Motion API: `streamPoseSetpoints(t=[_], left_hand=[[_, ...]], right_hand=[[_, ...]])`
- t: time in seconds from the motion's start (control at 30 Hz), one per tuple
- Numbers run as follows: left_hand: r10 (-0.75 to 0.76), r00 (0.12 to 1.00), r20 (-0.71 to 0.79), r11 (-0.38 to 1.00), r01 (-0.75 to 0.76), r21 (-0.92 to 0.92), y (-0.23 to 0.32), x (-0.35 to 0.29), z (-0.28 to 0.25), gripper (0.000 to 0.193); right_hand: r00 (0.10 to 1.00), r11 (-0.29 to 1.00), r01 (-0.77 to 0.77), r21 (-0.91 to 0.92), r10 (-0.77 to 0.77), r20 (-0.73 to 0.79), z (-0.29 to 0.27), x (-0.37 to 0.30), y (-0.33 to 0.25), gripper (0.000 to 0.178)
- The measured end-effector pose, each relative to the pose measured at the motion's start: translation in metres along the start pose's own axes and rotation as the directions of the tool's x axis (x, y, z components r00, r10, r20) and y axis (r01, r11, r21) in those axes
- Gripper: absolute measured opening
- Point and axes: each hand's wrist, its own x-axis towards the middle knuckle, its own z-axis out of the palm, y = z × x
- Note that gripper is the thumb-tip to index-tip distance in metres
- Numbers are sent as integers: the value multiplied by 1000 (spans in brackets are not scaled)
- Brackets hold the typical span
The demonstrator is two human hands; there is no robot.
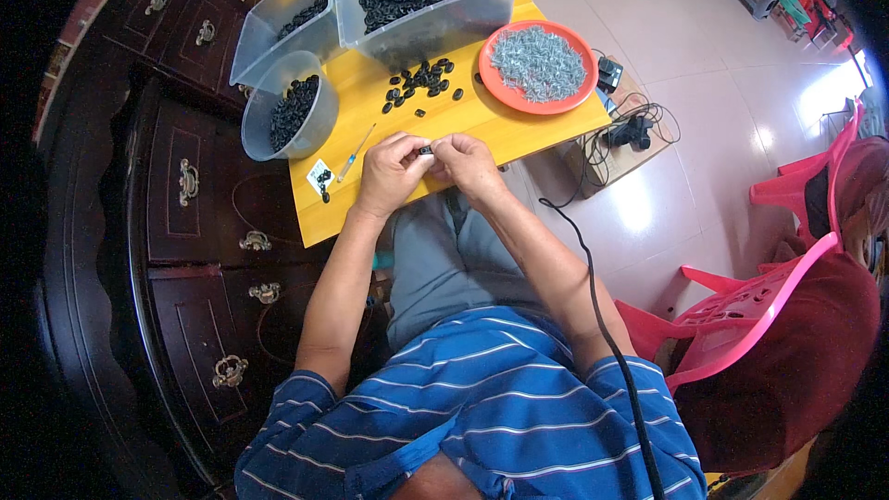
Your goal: Assembling small black plastic components by inserting metal pins.
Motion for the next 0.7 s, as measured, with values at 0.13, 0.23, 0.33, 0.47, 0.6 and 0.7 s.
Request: streamPoseSetpoints(t=[0.13,0.23,0.33,0.47,0.6,0.7], left_hand=[[-48,998,33,999,49,-23,8,0,-2,20],[60,997,-44,998,-59,25,8,0,1,22],[17,999,-42,999,-15,38,8,0,2,23],[-27,999,-32,1000,28,11,8,0,3,20],[-32,999,-33,999,33,17,5,0,6,18],[31,999,-44,997,-28,76,-1,-1,7,18]], right_hand=[[999,1000,-22,17,23,-40,3,-3,-3,22],[999,999,-35,32,36,-12,1,-2,-4,22],[999,999,-16,46,18,-41,2,-2,-2,22],[999,998,-16,66,19,-38,5,-3,-3,21],[999,997,3,76,1,-48,4,-2,1,21],[999,997,20,76,-17,-49,2,-2,5,21]])
